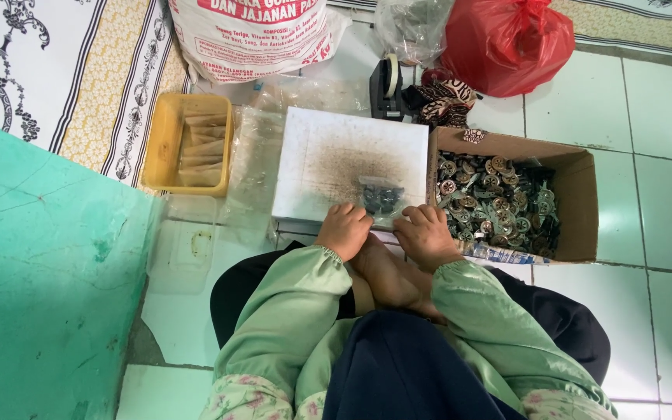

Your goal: The person picks up metal pins from a box and places them into small plastic bags, then places the filled bags into a yellow container.

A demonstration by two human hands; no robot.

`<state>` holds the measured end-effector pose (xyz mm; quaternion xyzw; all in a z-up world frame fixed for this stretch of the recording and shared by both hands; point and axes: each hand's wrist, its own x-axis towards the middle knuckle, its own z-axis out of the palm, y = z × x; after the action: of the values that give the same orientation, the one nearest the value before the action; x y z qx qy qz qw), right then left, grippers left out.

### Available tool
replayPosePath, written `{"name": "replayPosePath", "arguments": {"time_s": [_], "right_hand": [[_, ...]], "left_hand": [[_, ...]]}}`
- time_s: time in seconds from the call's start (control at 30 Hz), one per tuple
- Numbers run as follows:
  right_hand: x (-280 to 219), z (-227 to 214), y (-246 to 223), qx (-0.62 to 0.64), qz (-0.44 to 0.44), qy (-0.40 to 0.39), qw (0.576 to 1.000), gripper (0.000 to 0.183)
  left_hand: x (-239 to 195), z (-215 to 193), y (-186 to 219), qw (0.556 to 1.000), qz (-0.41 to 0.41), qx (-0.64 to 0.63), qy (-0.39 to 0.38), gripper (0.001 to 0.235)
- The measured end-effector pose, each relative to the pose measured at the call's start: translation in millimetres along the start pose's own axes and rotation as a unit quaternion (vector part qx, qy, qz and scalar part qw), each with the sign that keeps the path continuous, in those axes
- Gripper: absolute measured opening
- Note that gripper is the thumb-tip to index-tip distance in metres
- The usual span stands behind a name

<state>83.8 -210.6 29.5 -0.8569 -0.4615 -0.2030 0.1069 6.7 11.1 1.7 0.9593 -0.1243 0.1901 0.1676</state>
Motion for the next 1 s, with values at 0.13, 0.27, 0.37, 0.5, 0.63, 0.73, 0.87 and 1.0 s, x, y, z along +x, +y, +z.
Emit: {"name": "replayPosePath", "arguments": {"time_s": [0.13, 0.27, 0.37, 0.5, 0.63, 0.73, 0.87, 1.0], "right_hand": [[14.0, 0.0, 8.4, 0.012, -0.015, 0.017, 1.0, 0.006], [41.1, 10.9, 31.5, 0.026, 0.036, 0.017, 0.999, 0.007], [75.8, 0.9, 46.4, 0.016, 0.068, 0.043, 0.997, 0.006], [99.1, -20.1, 51.1, 0.026, 0.076, 0.097, 0.992, 0.009], [70.0, -21.4, 34.3, 0.044, 0.064, 0.092, 0.993, 0.009], [32.0, -10.1, 23.4, 0.069, 0.042, 0.074, 0.994, 0.009], [-13.4, 4.4, 11.1, 0.137, 0.074, -0.013, 0.988, 0.01], [-35.0, 21.9, 2.7, 0.185, 0.141, -0.028, 0.972, 0.016]], "left_hand": [[16.5, -8.9, -4.8, 0.999, -0.004, 0.0, -0.04, 0.011], [56.8, -15.0, -22.0, 0.997, -0.046, 0.005, -0.057, 0.008], [95.5, -34.1, -34.6, 0.998, -0.043, 0.028, -0.024, 0.008], [114.6, -66.0, -33.7, 0.995, 0.014, 0.058, 0.076, 0.003], [80.2, -52.0, -21.9, 0.998, 0.015, 0.035, 0.045, 0.005], [40.9, -26.5, -13.0, 0.998, 0.036, 0.041, 0.033, 0.006], [2.4, -21.5, 10.4, 0.997, -0.012, -0.017, -0.073, 0.012], [-10.8, -7.1, 9.3, 0.993, -0.06, -0.038, -0.095, 0.014]]}}
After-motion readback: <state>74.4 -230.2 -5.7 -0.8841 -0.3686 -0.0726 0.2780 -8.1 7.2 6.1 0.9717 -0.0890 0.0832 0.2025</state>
